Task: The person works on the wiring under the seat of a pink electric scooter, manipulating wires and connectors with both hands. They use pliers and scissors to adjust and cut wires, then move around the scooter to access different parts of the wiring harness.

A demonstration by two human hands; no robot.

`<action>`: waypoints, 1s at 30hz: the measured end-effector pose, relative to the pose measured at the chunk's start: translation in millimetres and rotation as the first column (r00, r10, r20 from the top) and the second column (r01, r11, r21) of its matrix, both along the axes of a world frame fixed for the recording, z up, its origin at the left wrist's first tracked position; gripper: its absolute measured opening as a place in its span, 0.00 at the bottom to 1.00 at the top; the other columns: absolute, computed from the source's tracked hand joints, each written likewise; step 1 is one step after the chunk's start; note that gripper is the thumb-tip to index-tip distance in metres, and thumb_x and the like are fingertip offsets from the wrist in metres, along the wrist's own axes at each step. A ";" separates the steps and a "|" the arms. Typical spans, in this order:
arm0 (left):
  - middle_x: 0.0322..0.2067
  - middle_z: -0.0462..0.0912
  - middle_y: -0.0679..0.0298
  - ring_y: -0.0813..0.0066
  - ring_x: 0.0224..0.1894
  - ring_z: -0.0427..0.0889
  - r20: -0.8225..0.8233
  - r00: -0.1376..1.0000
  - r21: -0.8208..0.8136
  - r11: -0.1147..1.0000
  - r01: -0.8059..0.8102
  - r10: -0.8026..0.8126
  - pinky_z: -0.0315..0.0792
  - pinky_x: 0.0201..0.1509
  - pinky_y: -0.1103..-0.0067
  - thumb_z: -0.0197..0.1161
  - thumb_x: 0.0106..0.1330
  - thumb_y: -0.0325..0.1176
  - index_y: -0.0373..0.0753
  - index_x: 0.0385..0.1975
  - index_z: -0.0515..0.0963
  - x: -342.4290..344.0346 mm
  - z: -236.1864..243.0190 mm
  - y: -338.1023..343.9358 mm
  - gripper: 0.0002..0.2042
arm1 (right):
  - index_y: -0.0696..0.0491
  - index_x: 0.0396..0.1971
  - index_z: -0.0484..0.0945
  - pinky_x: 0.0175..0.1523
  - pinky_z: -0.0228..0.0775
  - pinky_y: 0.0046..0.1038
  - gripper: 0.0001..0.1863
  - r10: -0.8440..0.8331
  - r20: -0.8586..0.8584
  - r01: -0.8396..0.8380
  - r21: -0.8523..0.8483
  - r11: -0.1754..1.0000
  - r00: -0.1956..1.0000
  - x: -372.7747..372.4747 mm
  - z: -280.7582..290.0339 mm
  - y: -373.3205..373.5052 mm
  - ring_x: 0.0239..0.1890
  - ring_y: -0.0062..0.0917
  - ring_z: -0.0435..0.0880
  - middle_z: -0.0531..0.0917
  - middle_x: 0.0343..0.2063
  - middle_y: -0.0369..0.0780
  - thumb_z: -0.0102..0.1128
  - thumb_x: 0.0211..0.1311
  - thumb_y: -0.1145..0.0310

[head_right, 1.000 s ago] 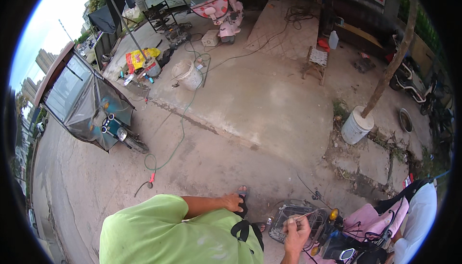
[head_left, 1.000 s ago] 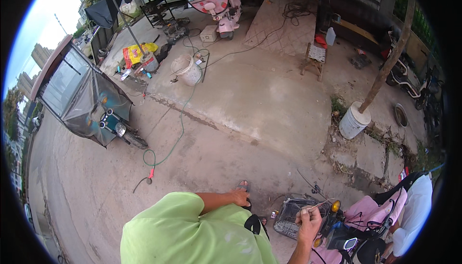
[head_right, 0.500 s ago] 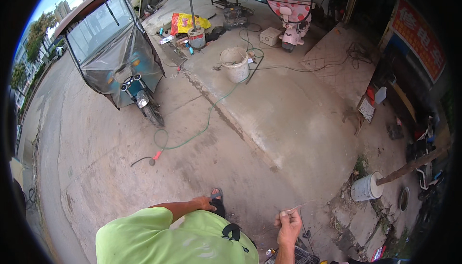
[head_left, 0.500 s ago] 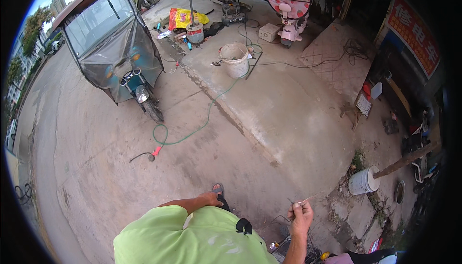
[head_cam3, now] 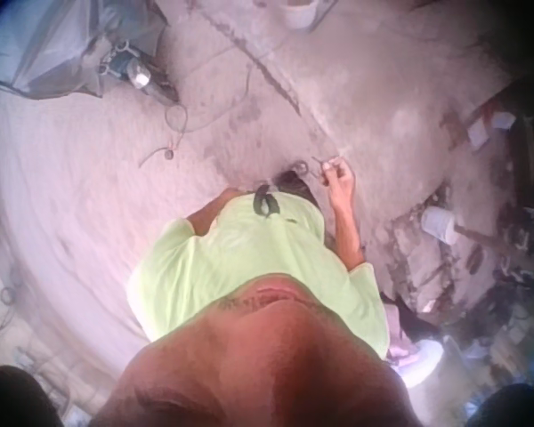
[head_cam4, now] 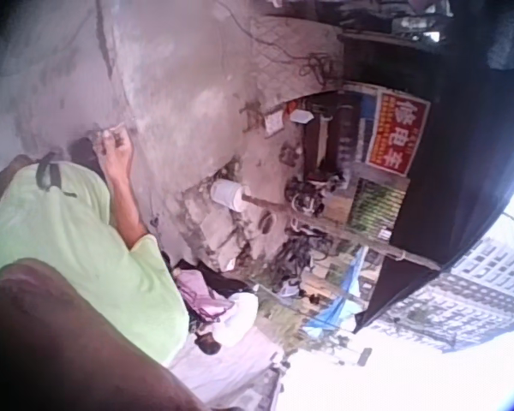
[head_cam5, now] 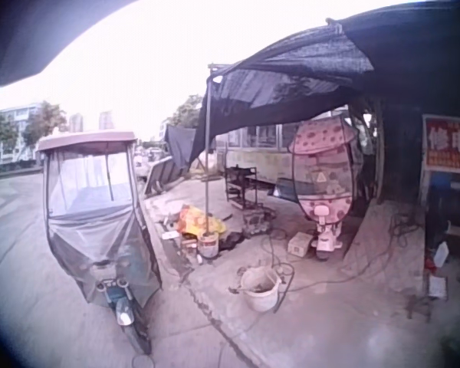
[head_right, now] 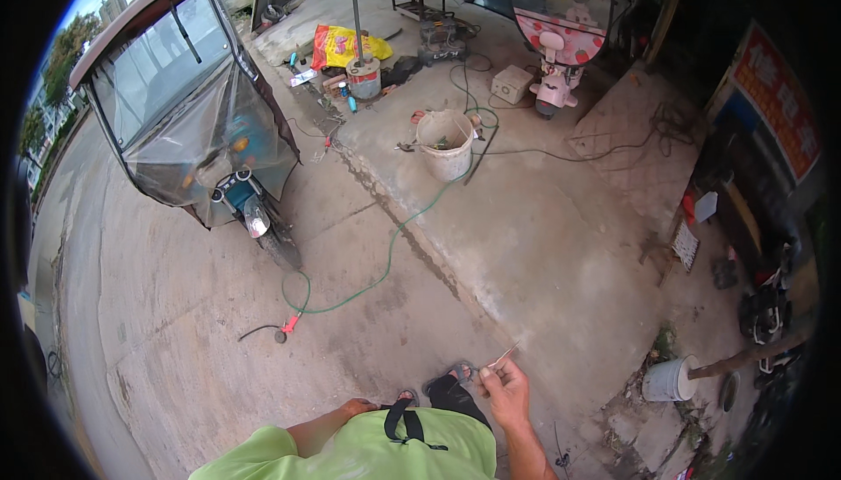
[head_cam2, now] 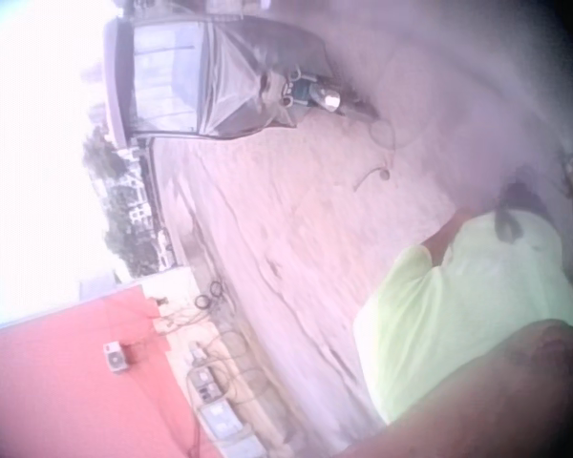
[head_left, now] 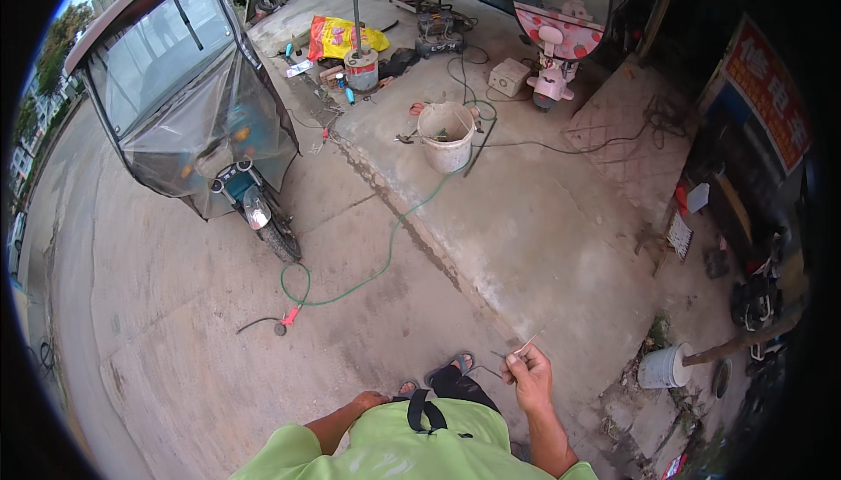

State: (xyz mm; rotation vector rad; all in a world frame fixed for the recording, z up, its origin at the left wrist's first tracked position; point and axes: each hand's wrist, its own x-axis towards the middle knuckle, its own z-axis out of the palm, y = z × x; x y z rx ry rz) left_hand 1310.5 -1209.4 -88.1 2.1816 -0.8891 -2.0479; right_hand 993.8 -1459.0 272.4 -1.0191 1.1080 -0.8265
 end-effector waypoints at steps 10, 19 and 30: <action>0.53 0.85 0.51 0.59 0.58 0.82 0.255 0.929 -0.351 0.921 -0.171 0.269 0.72 0.64 0.69 0.55 0.72 0.59 0.39 0.56 0.82 96.9 -17.4 -91.1 0.29 | 0.56 0.35 0.77 0.29 0.69 0.20 0.07 0.177 0.075 -0.179 0.030 0.983 0.981 110.1 -27.5 -230.0 0.23 0.15 0.77 0.82 0.25 0.35 0.59 0.73 0.69; 0.40 0.84 0.62 0.66 0.38 0.82 0.079 0.499 0.065 0.495 -0.867 0.863 0.78 0.48 0.63 0.56 0.73 0.48 0.41 0.52 0.77 173.9 67.5 -203.8 0.18 | 0.55 0.37 0.77 0.28 0.66 0.20 0.06 0.133 0.113 -0.139 0.044 0.989 0.985 231.6 18.1 -445.6 0.23 0.14 0.76 0.83 0.27 0.35 0.60 0.73 0.68; 0.29 0.83 0.67 0.74 0.28 0.82 0.087 0.768 -0.108 0.773 -0.626 0.634 0.74 0.31 0.73 0.62 0.69 0.39 0.41 0.45 0.82 470.1 41.2 -559.1 0.11 | 0.52 0.33 0.77 0.24 0.62 0.19 0.07 -0.060 0.008 0.060 -0.037 0.997 0.998 358.5 13.5 -611.1 0.21 0.13 0.74 0.82 0.25 0.33 0.63 0.72 0.68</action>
